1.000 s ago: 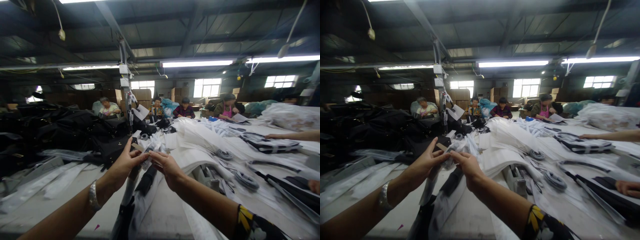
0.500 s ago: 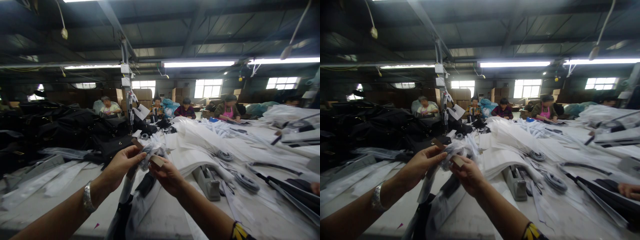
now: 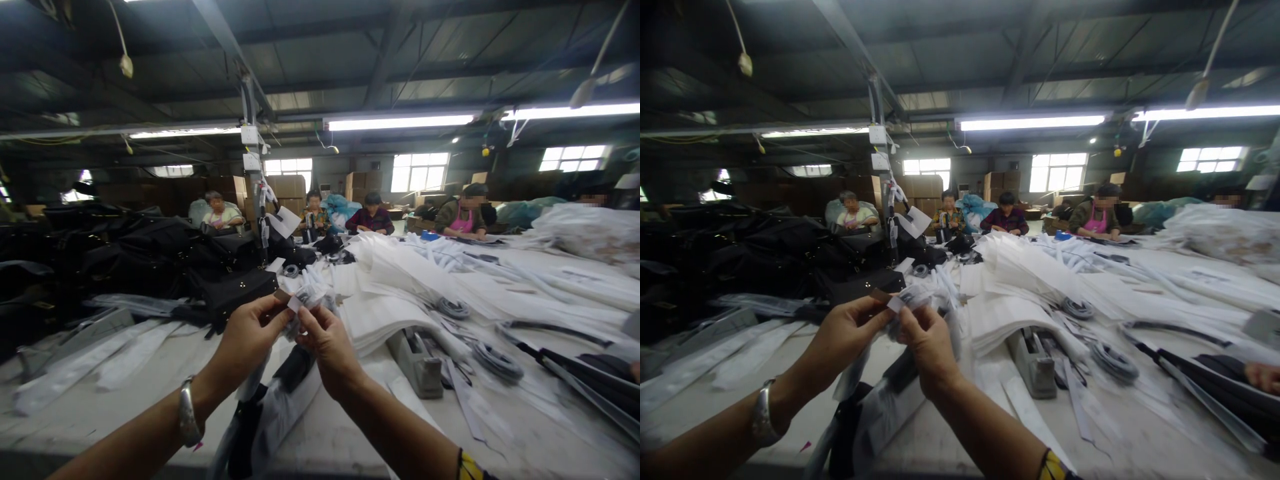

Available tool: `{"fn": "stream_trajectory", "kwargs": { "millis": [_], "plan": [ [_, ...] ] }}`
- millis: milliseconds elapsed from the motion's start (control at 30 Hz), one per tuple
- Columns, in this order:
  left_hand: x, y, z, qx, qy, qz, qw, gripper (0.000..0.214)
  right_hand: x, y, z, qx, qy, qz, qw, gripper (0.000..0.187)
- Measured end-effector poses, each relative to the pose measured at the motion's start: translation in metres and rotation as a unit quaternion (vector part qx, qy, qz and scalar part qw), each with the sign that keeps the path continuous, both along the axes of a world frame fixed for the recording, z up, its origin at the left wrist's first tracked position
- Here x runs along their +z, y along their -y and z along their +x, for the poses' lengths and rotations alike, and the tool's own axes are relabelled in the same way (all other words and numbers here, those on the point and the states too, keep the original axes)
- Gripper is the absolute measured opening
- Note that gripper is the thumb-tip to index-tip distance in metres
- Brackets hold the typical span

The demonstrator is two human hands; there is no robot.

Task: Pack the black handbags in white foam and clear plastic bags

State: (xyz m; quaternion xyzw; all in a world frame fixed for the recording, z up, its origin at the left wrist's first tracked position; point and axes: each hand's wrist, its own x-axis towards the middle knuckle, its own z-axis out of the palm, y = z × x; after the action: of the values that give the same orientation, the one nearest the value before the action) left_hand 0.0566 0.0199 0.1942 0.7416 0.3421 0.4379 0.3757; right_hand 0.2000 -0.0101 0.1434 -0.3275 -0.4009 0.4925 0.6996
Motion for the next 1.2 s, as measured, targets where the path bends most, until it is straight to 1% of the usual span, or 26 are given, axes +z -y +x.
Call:
{"fn": "stream_trajectory", "kwargs": {
  "millis": [33, 100, 167, 233, 300, 367, 400, 467, 500, 567, 633, 700, 767, 833, 900, 933, 1000, 1067, 1133, 1167, 1200],
  "plan": [
    [0.001, 0.002, 0.0, 0.015, -0.019, 0.022, 0.999, 0.035, -0.001, -0.001, -0.001, -0.021, 0.014, -0.001, 1.0, 0.035],
    [0.005, 0.005, -0.002, 0.017, -0.05, 0.05, 0.997, 0.033, -0.004, -0.003, -0.005, -0.05, 0.038, 0.005, 0.998, 0.033],
    [0.01, 0.006, -0.004, 0.008, -0.077, 0.072, 0.994, 0.032, -0.007, -0.005, -0.008, -0.066, 0.044, 0.017, 0.997, 0.033],
    [0.012, 0.005, -0.007, 0.031, -0.121, 0.122, 0.985, 0.033, -0.008, -0.006, -0.013, -0.07, 0.033, 0.029, 0.997, 0.033],
    [0.011, 0.003, -0.008, 0.084, -0.182, 0.208, 0.957, 0.034, -0.008, -0.006, -0.017, -0.071, 0.018, 0.034, 0.997, 0.033],
    [0.008, 0.003, -0.006, 0.134, -0.252, 0.293, 0.912, 0.035, -0.007, -0.007, -0.021, -0.075, 0.007, 0.032, 0.997, 0.034],
    [0.006, 0.004, -0.004, 0.154, -0.289, 0.32, 0.889, 0.037, -0.006, -0.007, -0.023, -0.076, 0.001, 0.029, 0.997, 0.035],
    [0.002, 0.009, 0.002, 0.194, -0.356, 0.343, 0.847, 0.043, -0.003, -0.007, -0.025, -0.07, -0.018, 0.023, 0.997, 0.036],
    [0.0, 0.012, 0.005, 0.208, -0.38, 0.348, 0.831, 0.046, -0.002, -0.007, -0.025, -0.063, -0.03, 0.021, 0.997, 0.036],
    [-0.005, 0.019, 0.012, 0.215, -0.402, 0.366, 0.811, 0.051, 0.0, -0.007, -0.024, -0.058, -0.041, 0.022, 0.997, 0.035],
    [-0.011, 0.022, 0.017, 0.21, -0.4, 0.388, 0.803, 0.054, 0.0, -0.004, -0.022, -0.05, -0.042, 0.025, 0.998, 0.033],
    [-0.017, 0.023, 0.02, 0.215, -0.386, 0.39, 0.808, 0.055, 0.0, -0.001, -0.02, -0.027, -0.058, 0.024, 0.998, 0.034],
    [-0.021, 0.023, 0.02, 0.222, -0.367, 0.377, 0.821, 0.055, 0.0, 0.003, -0.018, -0.002, -0.069, 0.032, 0.997, 0.038],
    [-0.023, 0.023, 0.019, 0.217, -0.348, 0.364, 0.836, 0.055, 0.0, 0.005, -0.016, -0.005, -0.031, 0.054, 0.998, 0.037],
    [-0.022, 0.023, 0.017, 0.195, -0.328, 0.356, 0.853, 0.056, -0.001, 0.006, -0.012, -0.024, 0.017, 0.068, 0.997, 0.033],
    [-0.02, 0.023, 0.015, 0.178, -0.315, 0.348, 0.865, 0.057, -0.001, 0.005, -0.009, -0.028, 0.026, 0.068, 0.997, 0.031],
    [-0.013, 0.02, 0.009, 0.138, -0.279, 0.313, 0.897, 0.058, -0.004, 0.004, -0.003, -0.025, 0.021, 0.057, 0.998, 0.03],
    [-0.006, 0.013, 0.002, 0.09, -0.227, 0.238, 0.94, 0.057, -0.005, 0.002, 0.004, -0.015, 0.023, 0.043, 0.999, 0.03],
    [0.0, 0.004, -0.004, 0.014, -0.158, 0.116, 0.98, 0.055, -0.006, 0.002, 0.008, -0.013, 0.039, 0.035, 0.999, 0.031],
    [0.001, -0.001, -0.006, -0.028, -0.122, 0.048, 0.991, 0.055, -0.005, 0.002, 0.009, -0.015, 0.047, 0.033, 0.998, 0.032],
    [0.002, -0.005, -0.007, -0.062, -0.087, -0.015, 0.994, 0.056, -0.005, 0.002, 0.008, -0.018, 0.053, 0.033, 0.998, 0.033]
  ]
}}
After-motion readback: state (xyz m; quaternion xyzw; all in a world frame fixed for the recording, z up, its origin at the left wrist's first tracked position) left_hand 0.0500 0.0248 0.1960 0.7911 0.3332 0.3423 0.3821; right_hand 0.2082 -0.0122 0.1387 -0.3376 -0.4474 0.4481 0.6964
